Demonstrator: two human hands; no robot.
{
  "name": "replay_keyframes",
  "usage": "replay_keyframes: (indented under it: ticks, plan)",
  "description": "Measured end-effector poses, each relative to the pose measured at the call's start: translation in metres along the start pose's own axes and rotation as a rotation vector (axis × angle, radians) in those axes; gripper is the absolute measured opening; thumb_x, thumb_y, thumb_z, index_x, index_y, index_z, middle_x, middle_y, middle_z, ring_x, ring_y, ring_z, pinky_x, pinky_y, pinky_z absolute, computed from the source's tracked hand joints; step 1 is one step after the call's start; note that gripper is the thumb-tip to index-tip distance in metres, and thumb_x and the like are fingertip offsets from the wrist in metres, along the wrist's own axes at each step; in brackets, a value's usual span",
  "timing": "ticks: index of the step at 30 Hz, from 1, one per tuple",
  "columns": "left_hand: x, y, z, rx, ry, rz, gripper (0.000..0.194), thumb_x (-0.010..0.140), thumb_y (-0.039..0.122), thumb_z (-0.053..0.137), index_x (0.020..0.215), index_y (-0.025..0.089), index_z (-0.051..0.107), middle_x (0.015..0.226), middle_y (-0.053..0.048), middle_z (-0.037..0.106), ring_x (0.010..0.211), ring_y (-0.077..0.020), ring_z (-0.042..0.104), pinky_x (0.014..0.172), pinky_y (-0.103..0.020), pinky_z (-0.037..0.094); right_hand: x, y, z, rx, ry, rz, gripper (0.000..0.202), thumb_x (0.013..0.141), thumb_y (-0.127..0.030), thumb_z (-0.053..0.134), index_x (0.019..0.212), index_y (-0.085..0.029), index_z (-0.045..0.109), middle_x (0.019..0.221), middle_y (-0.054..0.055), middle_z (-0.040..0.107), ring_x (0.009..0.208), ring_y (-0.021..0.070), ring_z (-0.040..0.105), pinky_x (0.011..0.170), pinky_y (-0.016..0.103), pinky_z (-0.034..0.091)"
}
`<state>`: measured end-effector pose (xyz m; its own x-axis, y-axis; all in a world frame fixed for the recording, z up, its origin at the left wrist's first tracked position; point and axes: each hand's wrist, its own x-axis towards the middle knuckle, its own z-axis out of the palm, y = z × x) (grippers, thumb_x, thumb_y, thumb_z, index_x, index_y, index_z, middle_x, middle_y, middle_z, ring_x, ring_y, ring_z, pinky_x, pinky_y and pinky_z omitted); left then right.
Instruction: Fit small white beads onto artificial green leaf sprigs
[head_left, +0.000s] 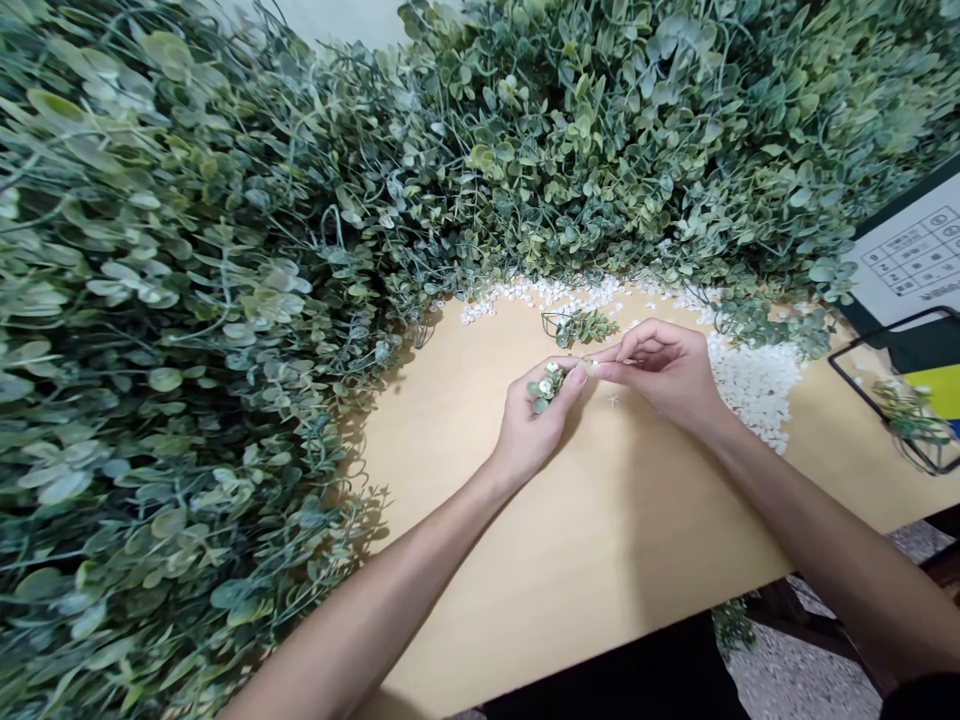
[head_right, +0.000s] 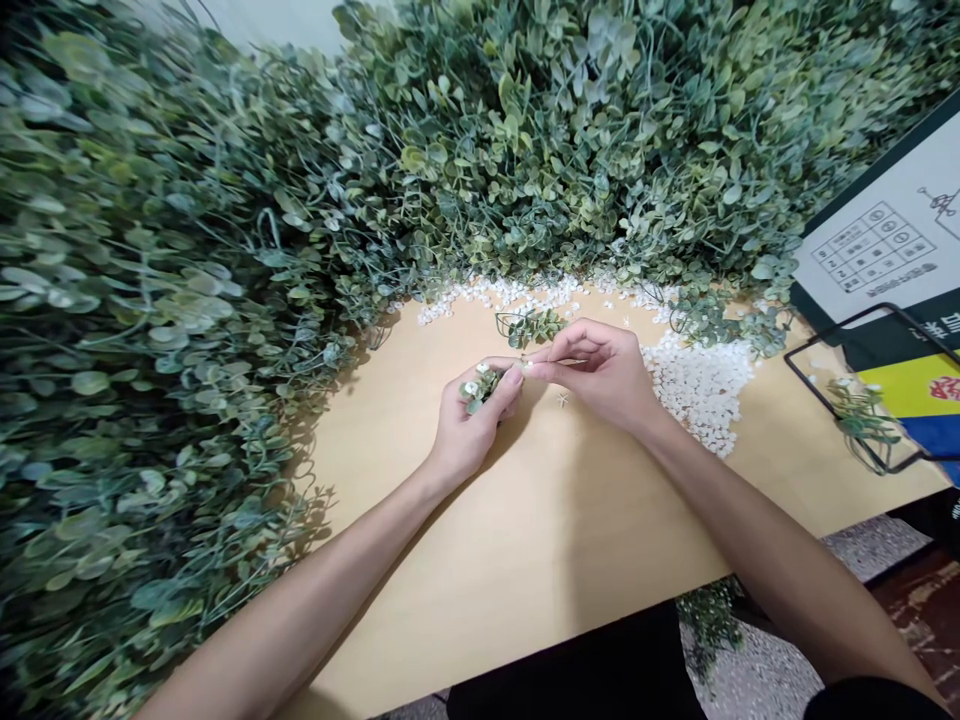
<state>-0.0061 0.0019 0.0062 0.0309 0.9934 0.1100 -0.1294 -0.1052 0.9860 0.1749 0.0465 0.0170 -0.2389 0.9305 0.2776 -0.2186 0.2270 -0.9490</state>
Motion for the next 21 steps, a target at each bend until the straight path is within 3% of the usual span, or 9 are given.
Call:
replay_keyframes:
  ticks: [21]
  plan:
    - [-0.0015, 0.0076, 0.0016, 0.061, 0.000, 0.044, 0.026, 0.093, 0.044, 0.074, 0.089, 0.018, 0.075, 0.062, 0.002, 0.059, 0.057, -0.0124, 0.053, 0.079, -0.030, 0.055, -0.0017, -0.0001, 0.0024, 0.009, -0.031, 0.047, 0.039, 0.064, -0.042, 0.100, 0.072, -0.022, 0.067, 0.081, 0.004, 0.082, 0.078, 0.0236, 0.081, 0.076, 0.035, 0.068]
